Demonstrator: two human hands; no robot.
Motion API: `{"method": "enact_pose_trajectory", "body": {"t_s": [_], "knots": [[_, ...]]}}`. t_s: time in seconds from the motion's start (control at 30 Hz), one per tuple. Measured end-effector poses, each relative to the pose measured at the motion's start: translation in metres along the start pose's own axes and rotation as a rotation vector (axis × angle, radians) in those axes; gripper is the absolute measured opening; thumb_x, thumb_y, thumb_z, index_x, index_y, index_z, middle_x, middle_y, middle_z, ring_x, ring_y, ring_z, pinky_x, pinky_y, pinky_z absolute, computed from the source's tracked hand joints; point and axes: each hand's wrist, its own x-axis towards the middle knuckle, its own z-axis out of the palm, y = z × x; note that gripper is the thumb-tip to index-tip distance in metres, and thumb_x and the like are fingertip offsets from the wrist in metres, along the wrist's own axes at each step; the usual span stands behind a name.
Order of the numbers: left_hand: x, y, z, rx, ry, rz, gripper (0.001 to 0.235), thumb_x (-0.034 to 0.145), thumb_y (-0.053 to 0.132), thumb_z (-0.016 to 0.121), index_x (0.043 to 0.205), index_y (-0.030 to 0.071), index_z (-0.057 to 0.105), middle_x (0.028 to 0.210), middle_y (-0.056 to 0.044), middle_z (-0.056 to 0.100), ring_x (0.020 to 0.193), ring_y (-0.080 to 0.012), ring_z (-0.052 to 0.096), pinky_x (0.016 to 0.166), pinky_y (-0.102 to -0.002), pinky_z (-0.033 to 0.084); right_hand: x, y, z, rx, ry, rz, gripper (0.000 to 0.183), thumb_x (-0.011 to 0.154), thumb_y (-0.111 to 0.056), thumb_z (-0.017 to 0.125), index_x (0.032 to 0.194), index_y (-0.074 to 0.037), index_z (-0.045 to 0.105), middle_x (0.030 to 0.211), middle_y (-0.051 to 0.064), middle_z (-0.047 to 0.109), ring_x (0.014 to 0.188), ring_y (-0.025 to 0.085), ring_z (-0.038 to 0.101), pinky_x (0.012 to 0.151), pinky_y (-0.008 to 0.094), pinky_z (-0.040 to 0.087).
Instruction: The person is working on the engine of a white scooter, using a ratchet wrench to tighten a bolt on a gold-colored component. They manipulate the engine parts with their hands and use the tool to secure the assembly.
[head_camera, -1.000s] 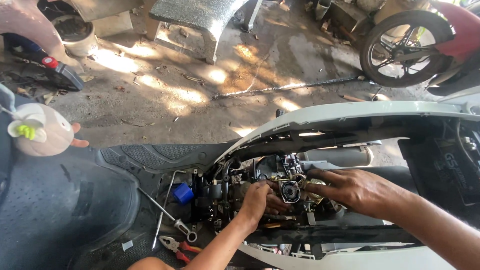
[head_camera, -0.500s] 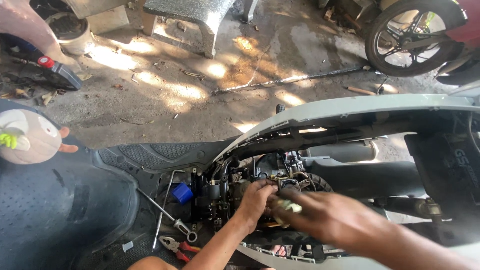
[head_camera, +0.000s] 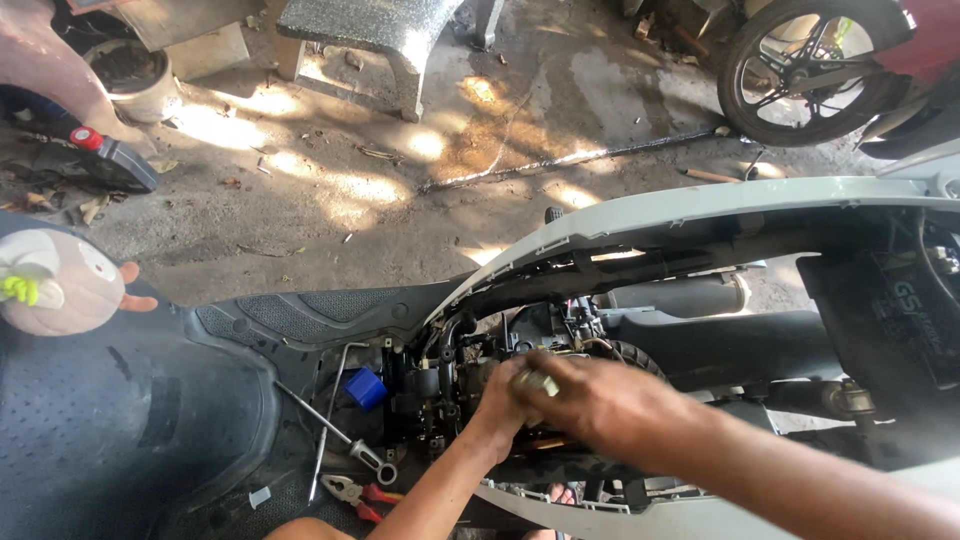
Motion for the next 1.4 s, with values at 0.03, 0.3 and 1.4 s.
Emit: {"method": "enact_pose_trajectory", "body": {"t_s": [0.03, 0.3, 1.4], "knots": [[-0.003, 0.005, 0.003, 0.036, -0.007, 0.005, 0.024, 0.095, 0.016, 0.053, 0.111, 0.004, 0.066, 0.087, -0.003, 0.069, 0.073, -0.0135, 0.064, 0.060, -0.028, 0.052, -0.005, 0.003, -0.013, -0.064, 0.061, -0.007, 0.068, 0.080, 0.004, 0.066, 0.145, -0.008, 0.050, 0.145, 0.033, 0.044, 0.103, 0.039, 0.069, 0.070, 0.036, 0.064], [-0.005, 0.022, 0.011, 0.034, 0.019, -0.169, 0.028, 0.096, 0.023, 0.049, 0.112, 0.002, 0.061, 0.088, -0.019, 0.078, 0.078, -0.0231, 0.076, 0.065, -0.033, 0.058, -0.033, 0.024, -0.072, 0.015, -0.180, 0.473, 0.078, 0.088, -0.013, 0.070, 0.157, -0.035, 0.043, 0.161, 0.012, 0.041, 0.087, 0.026, 0.075, 0.071, 0.035, 0.063], [0.001, 0.016, 0.008, 0.067, -0.017, -0.152, 0.043, 0.098, 0.027, 0.038, 0.124, 0.000, 0.060, 0.090, -0.019, 0.078, 0.082, -0.0254, 0.077, 0.069, -0.034, 0.059, -0.020, 0.036, -0.044, 0.192, -0.233, 0.561, 0.081, 0.080, -0.012, 0.077, 0.152, -0.027, 0.042, 0.152, 0.009, 0.045, 0.093, 0.029, 0.075, 0.081, 0.036, 0.064]]}}
